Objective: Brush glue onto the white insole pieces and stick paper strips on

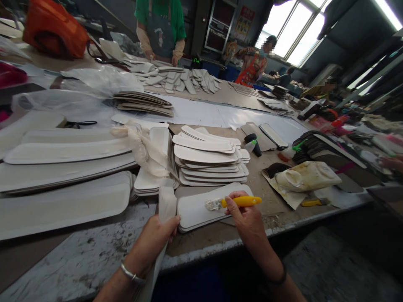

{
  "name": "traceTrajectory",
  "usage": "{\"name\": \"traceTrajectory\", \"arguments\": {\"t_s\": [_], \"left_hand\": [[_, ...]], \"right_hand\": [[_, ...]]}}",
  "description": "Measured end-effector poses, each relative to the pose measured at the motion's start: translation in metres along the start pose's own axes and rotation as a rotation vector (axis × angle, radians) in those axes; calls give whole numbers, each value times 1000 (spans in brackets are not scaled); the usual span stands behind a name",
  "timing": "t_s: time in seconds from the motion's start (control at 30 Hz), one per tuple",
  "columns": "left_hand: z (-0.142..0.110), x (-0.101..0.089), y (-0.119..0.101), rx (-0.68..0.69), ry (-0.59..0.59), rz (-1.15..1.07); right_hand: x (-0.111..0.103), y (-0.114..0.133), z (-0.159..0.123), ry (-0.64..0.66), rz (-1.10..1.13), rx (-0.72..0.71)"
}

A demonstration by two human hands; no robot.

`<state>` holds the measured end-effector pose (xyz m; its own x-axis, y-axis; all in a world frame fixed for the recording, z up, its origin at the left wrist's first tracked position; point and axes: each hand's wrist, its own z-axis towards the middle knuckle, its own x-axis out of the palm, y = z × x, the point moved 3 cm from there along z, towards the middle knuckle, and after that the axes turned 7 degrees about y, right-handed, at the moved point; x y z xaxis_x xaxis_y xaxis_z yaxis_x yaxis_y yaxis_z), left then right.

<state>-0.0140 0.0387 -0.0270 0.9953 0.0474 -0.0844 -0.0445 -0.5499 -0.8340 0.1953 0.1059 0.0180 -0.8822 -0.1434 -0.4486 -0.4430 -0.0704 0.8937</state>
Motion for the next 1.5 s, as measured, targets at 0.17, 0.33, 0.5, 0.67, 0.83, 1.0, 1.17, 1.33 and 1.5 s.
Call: {"name": "traceTrajectory", "arguments": {"t_s": [0.17,0.33,0.5,0.67,0.83,1.0,1.17,1.33,1.5], "left_hand": [[3,0,6,-14,-18,43],[9,-2,12,-43,-53,100],[2,0,7,-39,-60,50],[-2,2,5,-23,-68,56],[1,1,10,4,-84,82],[0,1,12,-17,-64,62],[0,2,11,-2,-26,35],[1,2,10,23,-11,53],[2,3,11,5,-31,25]], "right_hand": [[-36,-15,2,-171,-319,-139],[-62,-9,2,-296,-596,-288],[-74,1,-4,-351,-707,-406],[-36,3,-23,-232,-721,-523],[-15,13,-40,-109,-538,-572],[-39,3,-29,-247,-634,-526],[6,14,-39,-99,-359,-491],[31,21,-40,-4,111,-89],[-7,10,-27,-235,-28,-35]]}}
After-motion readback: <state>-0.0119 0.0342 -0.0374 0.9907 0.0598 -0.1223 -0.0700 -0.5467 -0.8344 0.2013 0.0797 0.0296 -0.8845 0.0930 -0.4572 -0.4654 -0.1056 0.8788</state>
